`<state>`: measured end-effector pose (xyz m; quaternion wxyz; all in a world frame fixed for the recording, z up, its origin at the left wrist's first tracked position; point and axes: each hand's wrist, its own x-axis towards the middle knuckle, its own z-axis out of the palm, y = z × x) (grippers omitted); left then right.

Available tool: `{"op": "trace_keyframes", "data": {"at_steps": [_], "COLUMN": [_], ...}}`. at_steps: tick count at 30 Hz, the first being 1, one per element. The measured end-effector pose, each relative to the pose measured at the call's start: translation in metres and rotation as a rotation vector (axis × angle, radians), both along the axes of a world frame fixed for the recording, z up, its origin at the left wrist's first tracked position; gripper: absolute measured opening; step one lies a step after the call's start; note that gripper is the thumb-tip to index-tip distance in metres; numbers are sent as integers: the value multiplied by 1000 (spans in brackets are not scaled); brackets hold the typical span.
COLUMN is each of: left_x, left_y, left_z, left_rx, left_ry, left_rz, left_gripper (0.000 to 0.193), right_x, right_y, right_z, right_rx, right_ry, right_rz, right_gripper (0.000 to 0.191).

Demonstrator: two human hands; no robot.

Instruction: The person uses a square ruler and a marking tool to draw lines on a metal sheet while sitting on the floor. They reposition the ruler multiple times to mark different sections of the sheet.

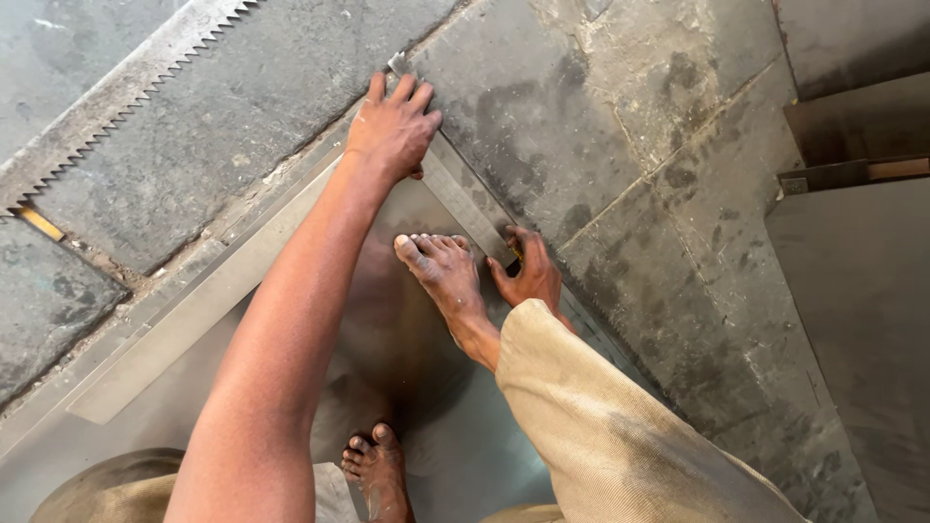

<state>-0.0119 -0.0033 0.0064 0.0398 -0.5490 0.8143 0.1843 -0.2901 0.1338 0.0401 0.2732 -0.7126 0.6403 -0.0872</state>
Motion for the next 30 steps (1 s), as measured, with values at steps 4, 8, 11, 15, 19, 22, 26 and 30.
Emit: {"op": "trace_keyframes", "data": {"at_steps": [4, 8, 11, 15, 19, 22, 26, 30], "left_x": [0, -3, -3, 1, 3, 1, 0, 1], "left_y": [2, 1, 8, 10, 11, 11, 6, 3], "left_z": [5, 11, 12, 8, 6, 7, 7, 3], "left_rx": [0, 35, 32, 31, 23, 28, 36, 27], "left_ry": [23, 40, 47, 36, 34, 20, 30, 35], "left_rz": [28, 45, 38, 34, 47, 49, 47, 43], "left_gripper": [76, 77, 77, 78, 81, 82, 80, 77], "right_x": [-5, -8, -7, -2, 0, -1, -6, -10], "right_y": [-3, -4, 4, 6, 4, 4, -1, -3], "right_z": [0, 3, 7, 6, 5, 8, 14, 16], "right_rx": [-5, 2, 30, 42, 50, 62, 63, 89], "right_ry": [12, 23, 55, 69, 74, 62, 52, 47], "right_rz": [15, 11, -9, -13, -14, -8, 2, -6], "right_gripper": [64, 66, 57, 55, 55, 56, 61, 58]}}
